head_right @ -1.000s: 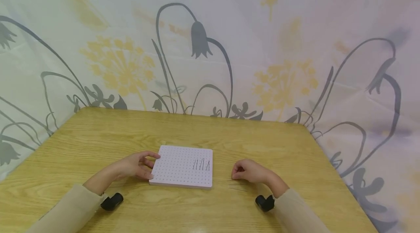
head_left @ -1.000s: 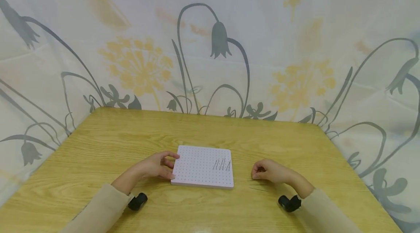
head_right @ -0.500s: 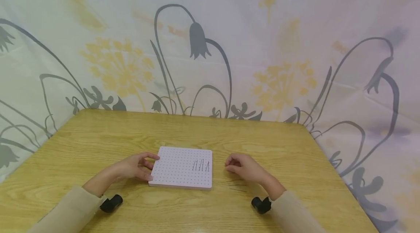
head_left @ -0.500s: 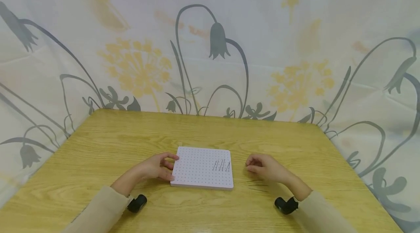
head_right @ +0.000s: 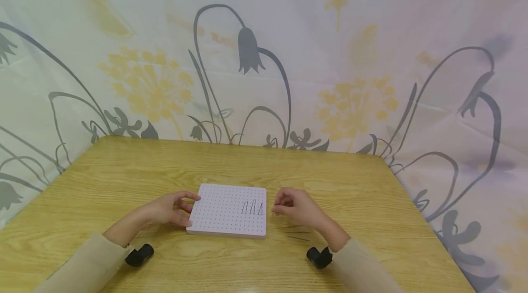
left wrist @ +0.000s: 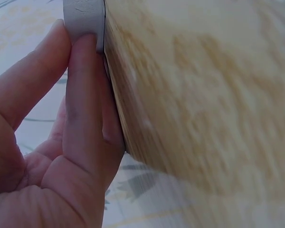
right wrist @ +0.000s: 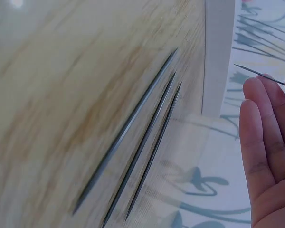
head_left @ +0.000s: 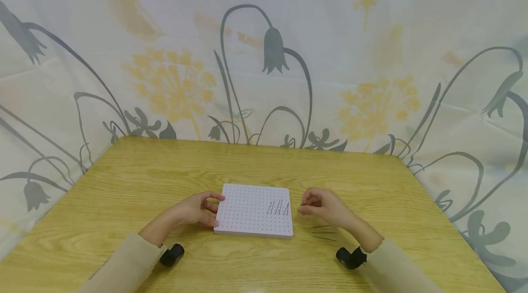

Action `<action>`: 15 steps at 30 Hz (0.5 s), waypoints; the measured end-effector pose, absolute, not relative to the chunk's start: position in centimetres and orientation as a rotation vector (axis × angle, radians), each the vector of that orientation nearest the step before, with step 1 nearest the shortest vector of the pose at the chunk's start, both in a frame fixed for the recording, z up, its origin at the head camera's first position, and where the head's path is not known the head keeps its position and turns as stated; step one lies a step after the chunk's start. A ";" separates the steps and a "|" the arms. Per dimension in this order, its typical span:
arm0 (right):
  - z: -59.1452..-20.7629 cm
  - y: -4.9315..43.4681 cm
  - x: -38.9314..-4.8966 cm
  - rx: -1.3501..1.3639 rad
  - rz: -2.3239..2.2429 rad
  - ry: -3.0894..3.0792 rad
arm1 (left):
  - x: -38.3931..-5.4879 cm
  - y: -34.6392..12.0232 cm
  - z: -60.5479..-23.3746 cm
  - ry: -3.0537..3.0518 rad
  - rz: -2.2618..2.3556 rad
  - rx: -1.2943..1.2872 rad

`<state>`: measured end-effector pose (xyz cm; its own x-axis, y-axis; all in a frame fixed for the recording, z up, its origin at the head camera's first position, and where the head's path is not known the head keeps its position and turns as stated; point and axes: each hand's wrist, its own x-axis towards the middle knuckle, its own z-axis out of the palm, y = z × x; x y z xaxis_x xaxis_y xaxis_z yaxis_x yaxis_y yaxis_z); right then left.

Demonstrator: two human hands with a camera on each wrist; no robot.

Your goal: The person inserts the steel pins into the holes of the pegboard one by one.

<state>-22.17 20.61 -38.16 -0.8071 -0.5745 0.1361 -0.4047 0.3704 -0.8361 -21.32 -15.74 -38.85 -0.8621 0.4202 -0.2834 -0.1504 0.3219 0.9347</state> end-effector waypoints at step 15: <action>-38.3 18.4 -21.8 -0.956 -1.427 2.404 | -21.3 -15.8 -39.0 2.090 1.583 0.268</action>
